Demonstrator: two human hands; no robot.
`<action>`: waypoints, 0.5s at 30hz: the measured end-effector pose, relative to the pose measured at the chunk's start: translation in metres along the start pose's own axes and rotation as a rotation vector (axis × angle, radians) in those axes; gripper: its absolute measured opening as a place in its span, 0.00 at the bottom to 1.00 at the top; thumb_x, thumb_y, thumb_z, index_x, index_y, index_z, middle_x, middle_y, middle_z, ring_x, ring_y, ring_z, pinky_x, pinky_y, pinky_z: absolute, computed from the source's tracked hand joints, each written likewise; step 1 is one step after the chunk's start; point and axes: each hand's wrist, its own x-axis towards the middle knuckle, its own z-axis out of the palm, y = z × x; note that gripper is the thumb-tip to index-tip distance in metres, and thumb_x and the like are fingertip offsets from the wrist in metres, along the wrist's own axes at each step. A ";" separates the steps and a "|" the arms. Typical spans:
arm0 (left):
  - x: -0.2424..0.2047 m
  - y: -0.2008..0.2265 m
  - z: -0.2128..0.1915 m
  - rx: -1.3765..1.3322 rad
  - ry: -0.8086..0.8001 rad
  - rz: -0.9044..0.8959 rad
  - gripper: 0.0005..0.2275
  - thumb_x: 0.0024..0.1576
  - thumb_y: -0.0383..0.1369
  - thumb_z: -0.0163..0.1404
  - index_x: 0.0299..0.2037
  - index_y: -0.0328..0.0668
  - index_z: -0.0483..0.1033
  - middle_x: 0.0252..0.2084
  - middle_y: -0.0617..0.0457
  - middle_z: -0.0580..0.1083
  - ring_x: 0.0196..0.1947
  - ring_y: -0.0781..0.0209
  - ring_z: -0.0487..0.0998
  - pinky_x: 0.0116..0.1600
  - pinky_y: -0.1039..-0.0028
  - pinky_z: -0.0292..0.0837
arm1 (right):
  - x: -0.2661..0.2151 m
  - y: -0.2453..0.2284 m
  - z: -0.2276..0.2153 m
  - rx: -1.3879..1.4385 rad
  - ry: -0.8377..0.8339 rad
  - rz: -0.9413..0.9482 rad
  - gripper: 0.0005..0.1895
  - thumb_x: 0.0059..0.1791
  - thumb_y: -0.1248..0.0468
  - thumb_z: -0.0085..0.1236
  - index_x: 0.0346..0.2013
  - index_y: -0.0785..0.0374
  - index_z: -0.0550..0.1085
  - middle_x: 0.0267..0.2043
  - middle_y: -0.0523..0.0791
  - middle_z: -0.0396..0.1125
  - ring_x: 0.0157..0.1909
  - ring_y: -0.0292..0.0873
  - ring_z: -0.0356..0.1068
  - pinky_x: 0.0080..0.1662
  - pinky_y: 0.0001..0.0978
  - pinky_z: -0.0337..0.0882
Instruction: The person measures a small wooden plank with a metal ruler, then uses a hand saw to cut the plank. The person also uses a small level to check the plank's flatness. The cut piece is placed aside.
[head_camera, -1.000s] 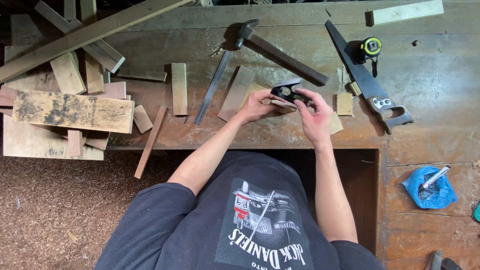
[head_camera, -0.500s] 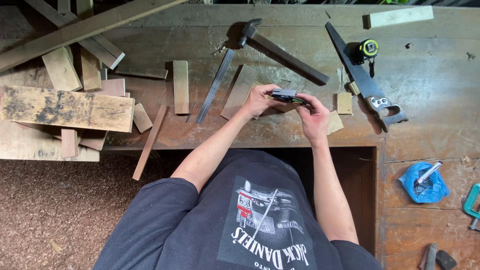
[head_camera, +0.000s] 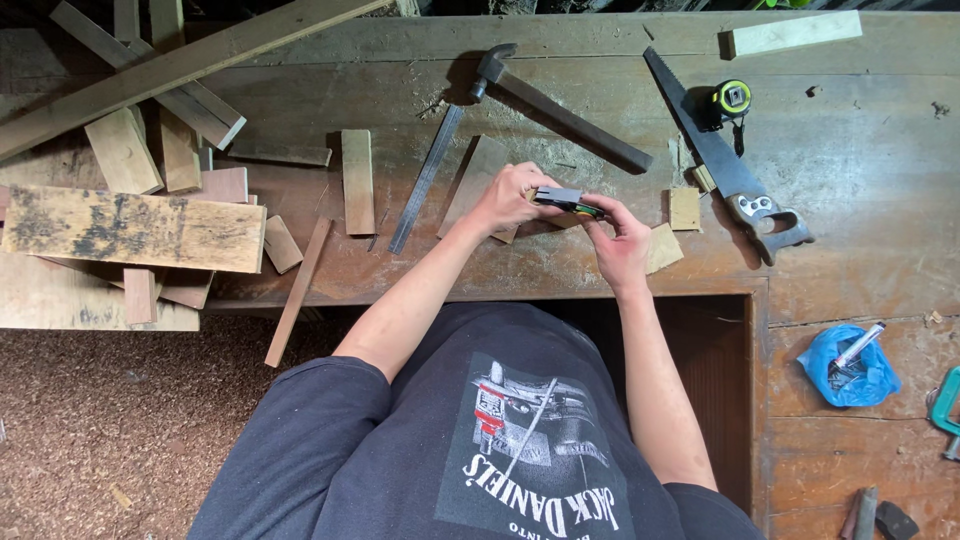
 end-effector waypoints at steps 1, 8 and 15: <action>0.000 0.003 -0.001 0.055 -0.007 -0.009 0.14 0.44 0.36 0.71 0.41 0.49 0.87 0.33 0.53 0.80 0.36 0.64 0.79 0.44 0.72 0.74 | -0.001 0.001 -0.001 -0.003 0.000 0.003 0.15 0.52 0.75 0.63 0.53 0.68 0.77 0.49 0.46 0.76 0.50 0.35 0.74 0.54 0.28 0.74; -0.007 0.008 0.000 -0.156 -0.069 -0.097 0.12 0.48 0.30 0.65 0.43 0.50 0.86 0.35 0.55 0.84 0.32 0.69 0.82 0.38 0.76 0.75 | -0.006 0.010 0.001 0.293 -0.008 0.082 0.18 0.49 0.79 0.60 0.54 0.70 0.73 0.53 0.49 0.73 0.57 0.41 0.74 0.58 0.34 0.74; -0.010 0.007 0.001 -0.112 -0.045 -0.038 0.13 0.50 0.29 0.65 0.45 0.47 0.84 0.37 0.54 0.83 0.34 0.68 0.83 0.39 0.76 0.75 | -0.012 0.021 0.006 0.401 0.035 0.175 0.17 0.51 0.82 0.53 0.54 0.73 0.73 0.54 0.51 0.72 0.57 0.42 0.74 0.60 0.35 0.77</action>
